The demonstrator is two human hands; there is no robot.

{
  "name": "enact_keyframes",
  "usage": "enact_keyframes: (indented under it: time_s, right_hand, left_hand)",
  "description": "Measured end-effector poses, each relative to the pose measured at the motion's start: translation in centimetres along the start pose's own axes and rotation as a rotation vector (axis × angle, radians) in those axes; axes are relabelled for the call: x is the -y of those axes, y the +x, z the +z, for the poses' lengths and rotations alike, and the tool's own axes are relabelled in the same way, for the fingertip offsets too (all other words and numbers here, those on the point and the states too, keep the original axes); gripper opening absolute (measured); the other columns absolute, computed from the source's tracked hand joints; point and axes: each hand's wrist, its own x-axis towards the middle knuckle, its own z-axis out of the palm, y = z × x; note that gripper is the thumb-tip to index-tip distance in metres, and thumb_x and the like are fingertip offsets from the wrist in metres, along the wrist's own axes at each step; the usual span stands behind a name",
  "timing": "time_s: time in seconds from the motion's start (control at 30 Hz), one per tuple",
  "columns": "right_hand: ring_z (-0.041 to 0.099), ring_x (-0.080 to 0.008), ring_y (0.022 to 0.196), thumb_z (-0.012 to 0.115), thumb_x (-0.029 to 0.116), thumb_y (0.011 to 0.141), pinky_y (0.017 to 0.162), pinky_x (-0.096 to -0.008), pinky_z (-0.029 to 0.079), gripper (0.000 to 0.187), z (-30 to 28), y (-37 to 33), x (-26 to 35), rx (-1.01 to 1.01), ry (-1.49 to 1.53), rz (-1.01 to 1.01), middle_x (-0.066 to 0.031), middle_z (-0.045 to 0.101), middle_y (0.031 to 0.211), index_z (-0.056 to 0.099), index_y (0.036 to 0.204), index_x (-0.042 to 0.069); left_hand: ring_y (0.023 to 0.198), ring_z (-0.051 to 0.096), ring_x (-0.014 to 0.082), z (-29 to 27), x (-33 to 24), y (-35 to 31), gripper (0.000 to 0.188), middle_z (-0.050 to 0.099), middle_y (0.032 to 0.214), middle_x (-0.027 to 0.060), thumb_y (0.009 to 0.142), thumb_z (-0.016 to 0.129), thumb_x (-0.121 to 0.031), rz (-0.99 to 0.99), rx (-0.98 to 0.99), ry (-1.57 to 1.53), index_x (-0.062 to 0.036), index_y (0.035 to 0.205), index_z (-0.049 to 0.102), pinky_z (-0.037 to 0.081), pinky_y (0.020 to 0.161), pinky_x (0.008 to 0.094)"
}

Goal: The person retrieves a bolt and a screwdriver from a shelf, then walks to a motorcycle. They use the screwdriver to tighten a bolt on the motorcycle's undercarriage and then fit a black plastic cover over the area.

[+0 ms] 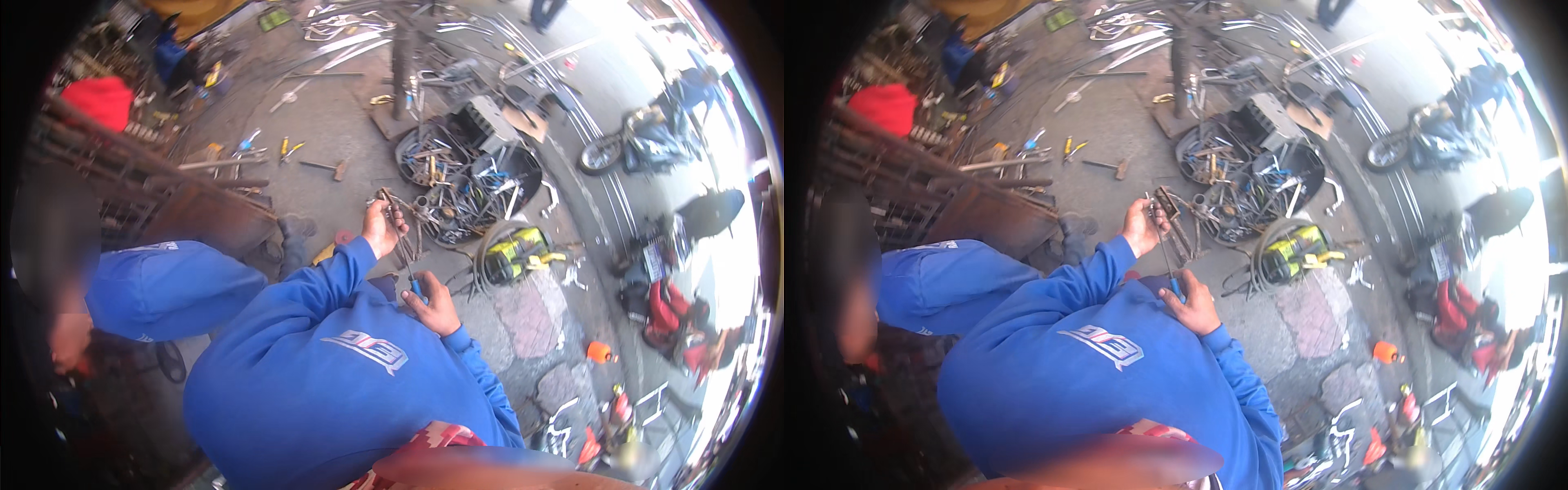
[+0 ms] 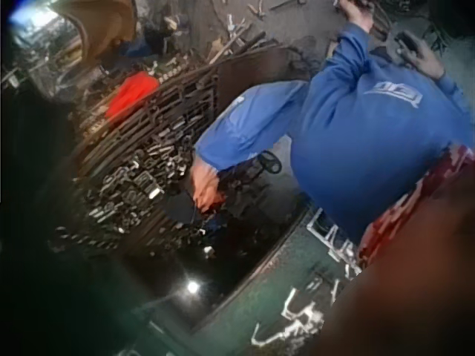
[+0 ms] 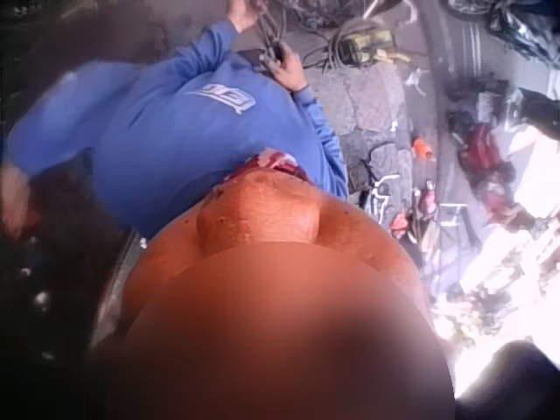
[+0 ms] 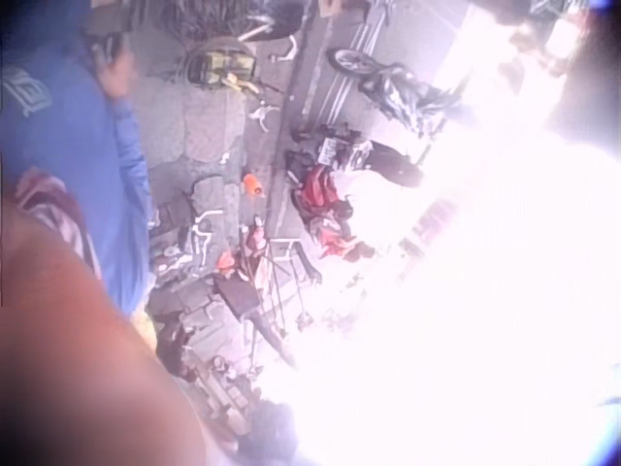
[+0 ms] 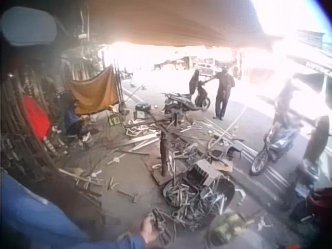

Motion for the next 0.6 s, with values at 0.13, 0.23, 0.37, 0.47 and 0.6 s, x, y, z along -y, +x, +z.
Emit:
enact_keyframes:
  time_s: [0.13,0.23,0.37,0.47,0.6]
  right_hand:
    - [0.052,-0.0183,0.069,0.068,0.031,0.082,0.064,-0.0334,0.044,0.046,-0.5,2.8,1.1,0.259,-0.007,-0.114,-0.0105,0.057,0.078,0.053,0.112,0.000]
    - [0.050,-0.0150,0.073,0.061,0.028,0.086,0.066,-0.0308,0.043,0.041,0.5,5.0,-0.5,0.305,0.285,0.034,-0.0061,0.057,0.082,0.054,0.114,0.000]
    - [0.057,-0.0171,0.080,0.053,0.011,0.081,0.074,-0.0303,0.046,0.026,2.9,9.3,-3.6,0.174,0.216,0.237,-0.0083,0.063,0.086,0.059,0.103,-0.002]
    - [0.060,-0.0172,0.082,0.052,0.008,0.078,0.075,-0.0291,0.046,0.023,5.5,13.9,-3.6,0.110,0.163,0.238,-0.0094,0.064,0.085,0.061,0.096,-0.002]
    - [0.060,-0.0178,0.080,0.048,0.007,0.077,0.073,-0.0293,0.046,0.026,10.4,23.6,-0.4,0.340,0.158,0.246,-0.0101,0.064,0.085,0.061,0.097,-0.002]
  left_hand:
    - [0.058,0.048,0.0187,-0.1,-2.7,0.6,0.028,0.051,0.065,0.0058,0.084,0.042,-0.030,-0.029,0.092,-0.238,-0.0090,0.066,0.045,0.044,0.059,0.0326]
    - [0.069,0.055,0.0259,-0.8,-5.9,0.1,0.029,0.054,0.072,0.0128,0.085,0.038,-0.026,-0.003,0.284,-0.308,-0.0078,0.063,0.043,0.051,0.076,0.0429]
    - [0.093,0.059,0.0346,-3.2,-11.5,-1.8,0.030,0.060,0.094,0.0221,0.087,0.036,-0.024,0.017,0.328,-0.281,-0.0062,0.064,0.044,0.044,0.098,0.0517]
    - [0.102,0.059,0.0357,-6.1,-15.8,-3.1,0.029,0.060,0.104,0.0240,0.089,0.037,-0.023,0.025,0.319,-0.229,-0.0056,0.068,0.046,0.042,0.101,0.0516]
    - [0.086,0.058,0.0260,-11.3,-21.2,-3.4,0.023,0.058,0.093,0.0156,0.089,0.042,-0.020,0.081,0.270,-0.307,-0.0042,0.075,0.050,0.047,0.086,0.0415]
